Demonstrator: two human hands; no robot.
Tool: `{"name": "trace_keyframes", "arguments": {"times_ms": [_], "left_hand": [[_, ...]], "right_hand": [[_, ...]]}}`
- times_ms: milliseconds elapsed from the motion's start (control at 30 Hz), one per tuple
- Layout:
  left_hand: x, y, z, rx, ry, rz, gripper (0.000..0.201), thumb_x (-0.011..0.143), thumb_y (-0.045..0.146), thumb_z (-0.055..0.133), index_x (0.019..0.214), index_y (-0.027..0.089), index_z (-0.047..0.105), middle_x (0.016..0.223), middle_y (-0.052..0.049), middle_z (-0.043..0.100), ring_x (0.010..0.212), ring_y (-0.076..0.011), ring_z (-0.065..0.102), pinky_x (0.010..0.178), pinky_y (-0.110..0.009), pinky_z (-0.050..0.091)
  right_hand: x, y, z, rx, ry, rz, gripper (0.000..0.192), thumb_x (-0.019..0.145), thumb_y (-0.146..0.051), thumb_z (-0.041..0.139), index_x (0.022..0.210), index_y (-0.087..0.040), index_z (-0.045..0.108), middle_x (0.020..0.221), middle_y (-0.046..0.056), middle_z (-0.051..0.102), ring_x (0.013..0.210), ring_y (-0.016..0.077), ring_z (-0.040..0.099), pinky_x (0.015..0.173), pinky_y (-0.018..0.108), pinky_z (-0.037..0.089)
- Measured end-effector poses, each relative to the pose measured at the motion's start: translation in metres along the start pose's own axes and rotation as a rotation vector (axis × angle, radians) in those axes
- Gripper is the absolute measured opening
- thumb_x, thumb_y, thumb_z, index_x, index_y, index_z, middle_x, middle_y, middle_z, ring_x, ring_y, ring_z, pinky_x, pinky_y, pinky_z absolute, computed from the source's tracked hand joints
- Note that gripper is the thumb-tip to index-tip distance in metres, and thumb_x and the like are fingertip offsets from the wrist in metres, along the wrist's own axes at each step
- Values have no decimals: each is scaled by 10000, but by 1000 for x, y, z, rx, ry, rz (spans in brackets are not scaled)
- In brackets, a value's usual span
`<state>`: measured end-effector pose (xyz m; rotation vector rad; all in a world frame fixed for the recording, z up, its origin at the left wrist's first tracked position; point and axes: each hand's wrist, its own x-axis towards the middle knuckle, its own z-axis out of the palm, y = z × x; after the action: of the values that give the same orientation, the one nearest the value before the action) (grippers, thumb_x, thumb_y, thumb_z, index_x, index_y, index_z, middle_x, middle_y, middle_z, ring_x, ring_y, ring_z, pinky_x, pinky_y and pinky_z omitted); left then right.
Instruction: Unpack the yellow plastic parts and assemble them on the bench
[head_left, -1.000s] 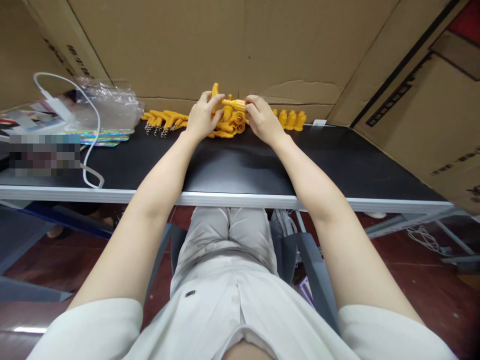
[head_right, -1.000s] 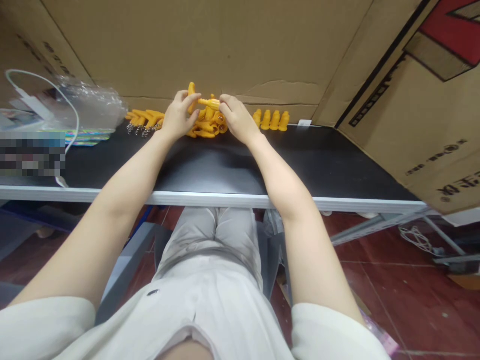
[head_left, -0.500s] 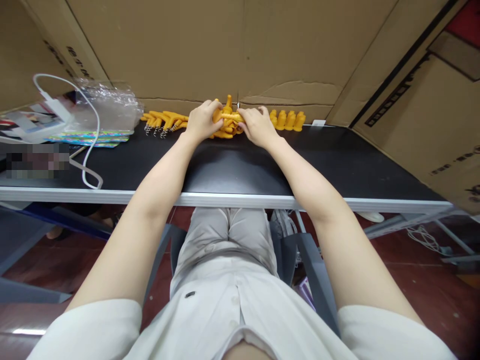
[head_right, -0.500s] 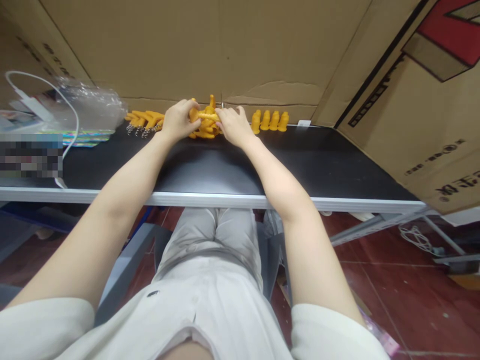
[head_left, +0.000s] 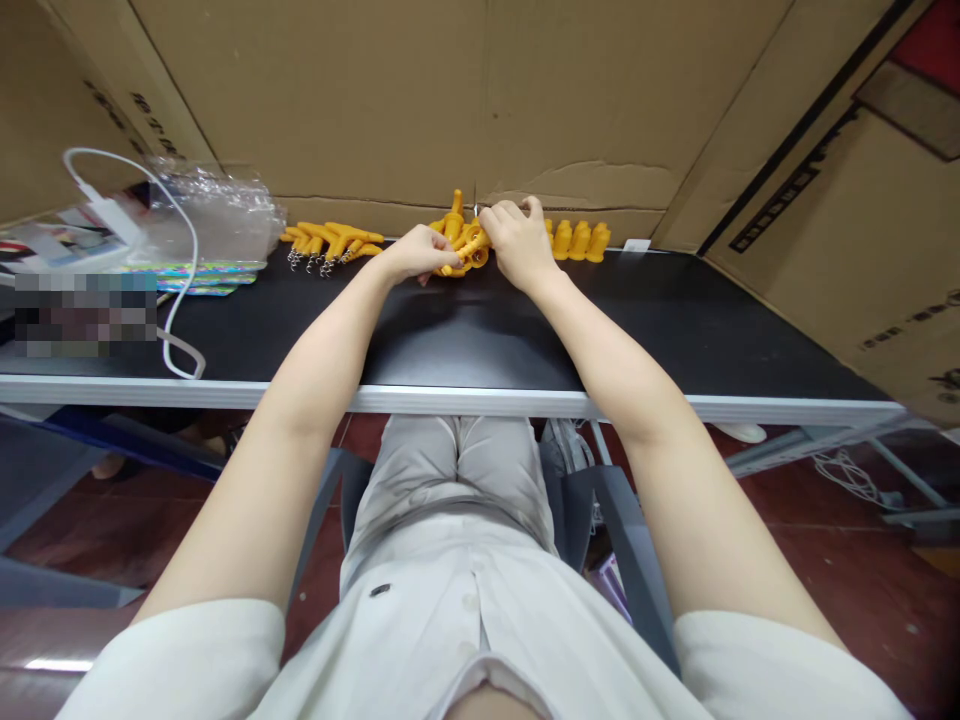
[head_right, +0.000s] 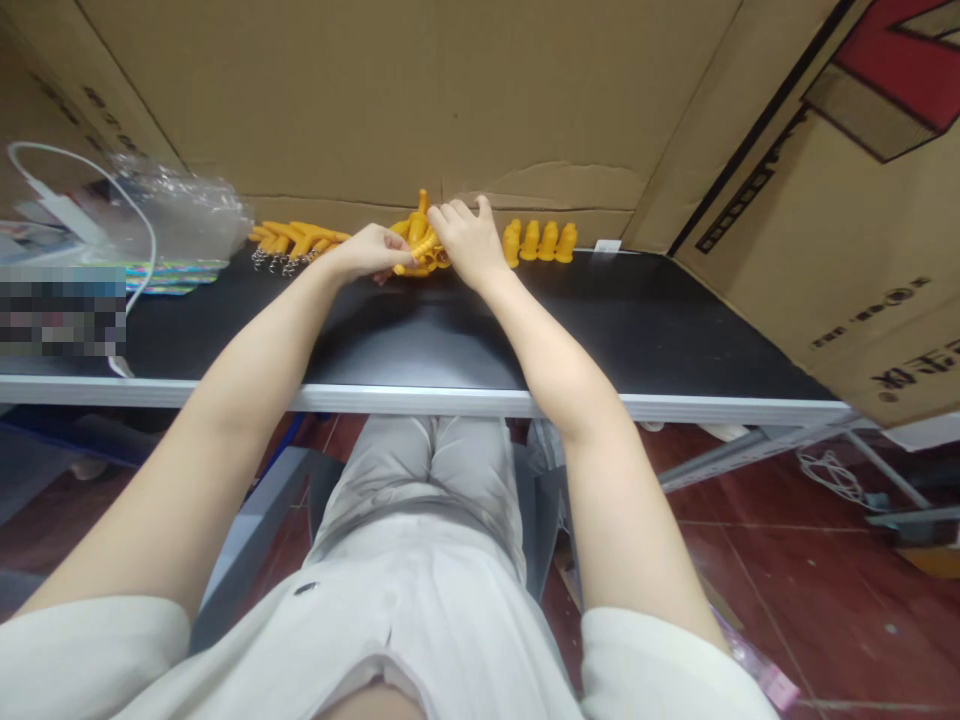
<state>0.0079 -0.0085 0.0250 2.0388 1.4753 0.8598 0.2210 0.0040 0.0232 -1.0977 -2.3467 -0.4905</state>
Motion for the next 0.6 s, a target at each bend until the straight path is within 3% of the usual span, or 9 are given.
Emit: {"name": "trace_keyframes", "arguments": {"times_ms": [200,267,333,467,567,600], "left_hand": [[-11,16,-8,-126,-192,-96,205,788,362,683,671,214,603,540,23,335,523,-231,604,594,-410,542],[-9,11,-13,-174,-278,-71,223,773,408,627,647,225,605,527,7,324,477,-222,554,575,-448,554],[-8,4,-17,-205,-287,-9,232,741,440,624,645,230,630,528,-22,369,476,-243,559,586,-514,586],[-4,-3,-16,-227,-80,27,201,725,427,674,722,227,664,542,-17,361,564,-284,634,646,-543,619],[7,-9,-9,-278,120,-19,157,741,352,710,825,229,662,568,18,347,578,-227,605,644,-426,589],[12,-12,-8,-284,213,-43,160,754,326,724,868,230,665,582,21,379,599,-216,611,647,-395,575]], "right_hand": [[4,-3,0,43,5,-14,519,1188,-282,154,1399,-230,626,1487,161,677,1558,336,532,1339,638,308],[7,0,0,50,34,2,508,1186,-270,162,1372,-230,633,1462,150,685,1525,335,548,1335,634,319],[8,8,-3,33,54,70,476,1161,-218,202,1352,-212,637,1410,160,695,1463,343,569,1311,630,351],[-1,46,-12,-49,82,345,414,999,-59,410,1343,-172,610,1415,209,668,1386,346,565,1259,588,403],[-13,84,-10,75,223,544,162,1157,-325,468,1215,-232,587,1446,220,626,1373,353,507,1209,582,407],[-17,95,-8,113,259,621,210,1182,-407,480,1161,-221,575,1424,246,619,1389,368,484,1196,598,394]]}}
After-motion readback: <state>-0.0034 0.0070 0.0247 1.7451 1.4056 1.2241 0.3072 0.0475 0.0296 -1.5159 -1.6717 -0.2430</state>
